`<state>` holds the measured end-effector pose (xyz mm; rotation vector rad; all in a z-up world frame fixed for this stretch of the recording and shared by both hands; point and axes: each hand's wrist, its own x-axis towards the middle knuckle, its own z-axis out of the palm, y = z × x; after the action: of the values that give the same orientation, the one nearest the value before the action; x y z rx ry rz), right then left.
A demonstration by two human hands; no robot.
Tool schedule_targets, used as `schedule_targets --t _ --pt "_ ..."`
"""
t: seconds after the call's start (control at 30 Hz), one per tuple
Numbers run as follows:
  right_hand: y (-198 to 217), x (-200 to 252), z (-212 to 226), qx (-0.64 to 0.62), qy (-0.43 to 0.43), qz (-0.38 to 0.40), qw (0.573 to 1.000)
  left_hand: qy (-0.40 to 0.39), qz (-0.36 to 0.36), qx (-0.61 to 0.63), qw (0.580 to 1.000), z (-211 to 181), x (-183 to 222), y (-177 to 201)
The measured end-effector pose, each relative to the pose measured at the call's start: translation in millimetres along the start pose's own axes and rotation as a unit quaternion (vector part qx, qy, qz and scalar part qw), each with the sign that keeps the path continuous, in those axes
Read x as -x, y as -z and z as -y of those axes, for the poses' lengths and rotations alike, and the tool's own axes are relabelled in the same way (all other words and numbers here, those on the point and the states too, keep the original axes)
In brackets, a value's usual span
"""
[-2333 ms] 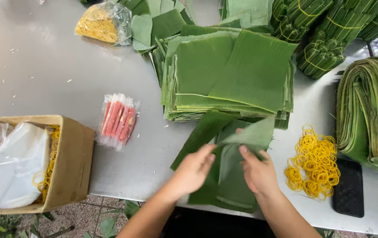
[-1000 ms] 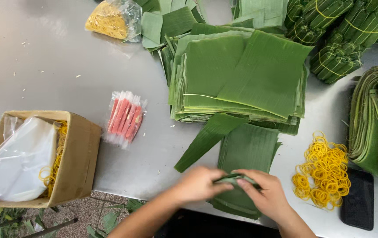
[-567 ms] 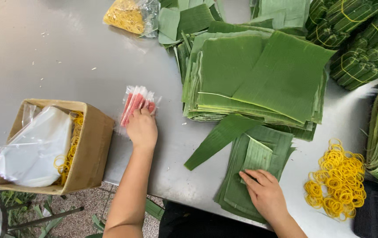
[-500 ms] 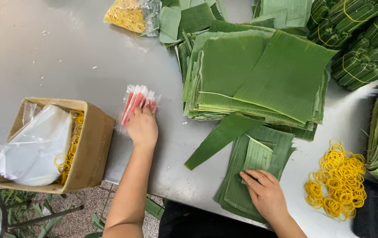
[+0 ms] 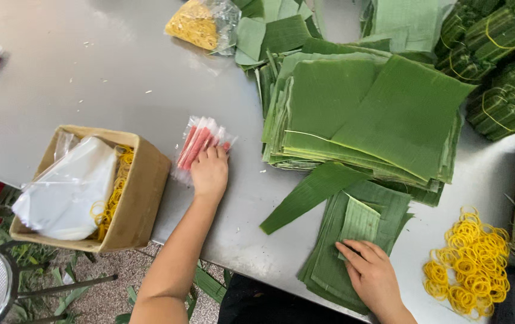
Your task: The person wraps small pink food items in sections of banana leaf by hand and rolls them into tight cylinders. They place the wrapped items into a small bundle on a table alongside stacks of leaves and rubber bands.
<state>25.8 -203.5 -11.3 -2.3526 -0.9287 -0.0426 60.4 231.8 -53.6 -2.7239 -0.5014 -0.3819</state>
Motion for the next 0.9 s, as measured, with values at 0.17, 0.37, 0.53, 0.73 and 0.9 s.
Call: schedule_targets --t 0.17,0.37,0.53,0.73,0.9 --pt "-3.2 -0.1 -5.9 0.006 0.004 -0.008 1.0 0.041 -0.102 0.191 0.975 13.4 -7.9 21.0" --pt "-0.3 -5.5 -0.5 0.006 0.006 -0.001 1.0 0.173 -0.066 0.571 0.8 8.8 -13.0 103.2" --pt "10.5 -5.9 3.6 -0.003 0.015 0.008 1.0 -0.055 -0.138 0.434 0.889 -58.9 8.1 155.1" --pt "8.5 11.6 -15.4 0.01 0.028 0.022 0.999 -0.366 -0.083 0.505 0.777 -190.1 72.6 170.1" --pt "6.2 43.5 -24.3 0.025 0.091 -0.052 0.994 -0.302 0.017 0.586 0.752 -214.1 102.0 148.3"
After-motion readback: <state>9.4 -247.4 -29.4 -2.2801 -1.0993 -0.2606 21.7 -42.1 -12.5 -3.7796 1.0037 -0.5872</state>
